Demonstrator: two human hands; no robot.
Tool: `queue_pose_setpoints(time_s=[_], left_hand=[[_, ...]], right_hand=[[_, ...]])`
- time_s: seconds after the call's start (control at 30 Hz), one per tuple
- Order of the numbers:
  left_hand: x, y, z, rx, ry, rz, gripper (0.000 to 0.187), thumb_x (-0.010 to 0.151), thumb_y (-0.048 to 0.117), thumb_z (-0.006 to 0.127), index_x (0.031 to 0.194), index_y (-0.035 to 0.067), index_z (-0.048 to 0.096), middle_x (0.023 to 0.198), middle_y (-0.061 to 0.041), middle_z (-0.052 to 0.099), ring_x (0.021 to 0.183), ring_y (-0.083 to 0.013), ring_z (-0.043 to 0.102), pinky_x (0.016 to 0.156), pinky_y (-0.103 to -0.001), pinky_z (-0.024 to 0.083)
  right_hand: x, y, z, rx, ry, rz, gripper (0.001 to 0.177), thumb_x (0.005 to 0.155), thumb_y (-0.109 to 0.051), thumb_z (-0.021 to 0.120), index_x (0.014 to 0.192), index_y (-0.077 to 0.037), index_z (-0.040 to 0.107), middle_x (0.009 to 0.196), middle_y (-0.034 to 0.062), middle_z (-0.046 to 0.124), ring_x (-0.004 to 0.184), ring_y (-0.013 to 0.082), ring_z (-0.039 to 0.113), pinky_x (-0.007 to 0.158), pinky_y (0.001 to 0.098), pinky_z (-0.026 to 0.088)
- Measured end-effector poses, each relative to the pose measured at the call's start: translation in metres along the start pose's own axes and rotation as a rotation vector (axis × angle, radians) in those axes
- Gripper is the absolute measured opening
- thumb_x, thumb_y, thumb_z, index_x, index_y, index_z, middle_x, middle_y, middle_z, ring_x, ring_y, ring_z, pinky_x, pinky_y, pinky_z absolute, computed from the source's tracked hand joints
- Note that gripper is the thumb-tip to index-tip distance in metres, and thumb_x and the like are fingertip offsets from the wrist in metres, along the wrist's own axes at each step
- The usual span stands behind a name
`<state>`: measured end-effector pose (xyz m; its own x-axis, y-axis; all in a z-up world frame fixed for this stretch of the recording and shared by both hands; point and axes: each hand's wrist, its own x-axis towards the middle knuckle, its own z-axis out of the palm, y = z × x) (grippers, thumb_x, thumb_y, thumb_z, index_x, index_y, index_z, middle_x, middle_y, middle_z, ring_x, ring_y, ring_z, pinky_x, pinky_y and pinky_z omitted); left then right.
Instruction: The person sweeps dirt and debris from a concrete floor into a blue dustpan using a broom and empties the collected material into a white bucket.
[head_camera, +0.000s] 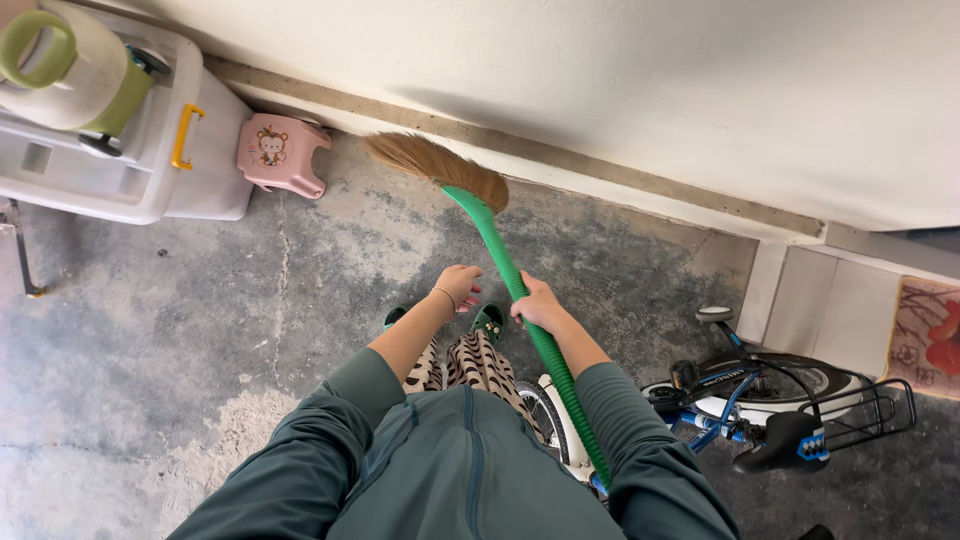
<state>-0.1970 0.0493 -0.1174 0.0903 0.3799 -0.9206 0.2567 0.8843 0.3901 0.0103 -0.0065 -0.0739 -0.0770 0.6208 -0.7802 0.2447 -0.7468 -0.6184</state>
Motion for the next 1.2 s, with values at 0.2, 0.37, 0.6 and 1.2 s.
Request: queue_pose_setpoints(time_s=[0.2, 0.37, 0.6, 1.2], left_hand=[[0.016, -0.023, -0.027, -0.09, 0.076, 0.008, 0.043, 0.093, 0.037, 0.061, 0.13, 0.015, 0.062, 0.103, -0.009, 0.071, 0.061, -0.0188, 0.063, 0.051, -0.034, 0.051], [0.027, -0.043, -0.013, -0.123, 0.069, -0.012, 0.041, 0.092, 0.036, 0.061, 0.128, 0.016, 0.063, 0.103, -0.009, 0.072, 0.06, -0.0192, 0.063, 0.048, -0.035, 0.05], [0.02, -0.064, -0.005, -0.211, 0.047, -0.045, 0.039, 0.094, 0.034, 0.06, 0.127, 0.015, 0.064, 0.103, -0.009, 0.073, 0.057, -0.0187, 0.063, 0.046, -0.035, 0.048], [0.016, -0.053, -0.253, -0.603, 0.196, -0.052, 0.04, 0.093, 0.031, 0.064, 0.127, 0.011, 0.062, 0.099, -0.009, 0.069, 0.057, -0.0186, 0.062, 0.049, -0.036, 0.048]], right_hand=[[0.019, 0.012, -0.024, 0.072, 0.148, 0.056, 0.082, 0.071, 0.012, 0.067, 0.145, -0.019, 0.048, 0.071, 0.0112, 0.066, 0.054, 0.0191, 0.062, 0.048, 0.037, 0.051], [0.004, 0.078, -0.13, 0.121, 0.396, 0.149, 0.046, 0.071, 0.011, 0.066, 0.115, -0.003, 0.064, 0.066, 0.0125, 0.061, 0.051, 0.0227, 0.061, 0.045, 0.0404, 0.049], [-0.017, 0.08, -0.151, 0.012, 0.429, 0.298, 0.039, 0.074, 0.008, 0.065, 0.111, 0.004, 0.056, 0.067, 0.0158, 0.061, 0.051, 0.0266, 0.06, 0.047, 0.0429, 0.05], [0.113, -0.18, 0.14, 0.225, -0.296, 0.04, 0.054, 0.082, 0.004, 0.062, 0.134, -0.005, 0.054, 0.099, 0.0156, 0.068, 0.065, 0.0183, 0.064, 0.052, 0.0331, 0.054]])
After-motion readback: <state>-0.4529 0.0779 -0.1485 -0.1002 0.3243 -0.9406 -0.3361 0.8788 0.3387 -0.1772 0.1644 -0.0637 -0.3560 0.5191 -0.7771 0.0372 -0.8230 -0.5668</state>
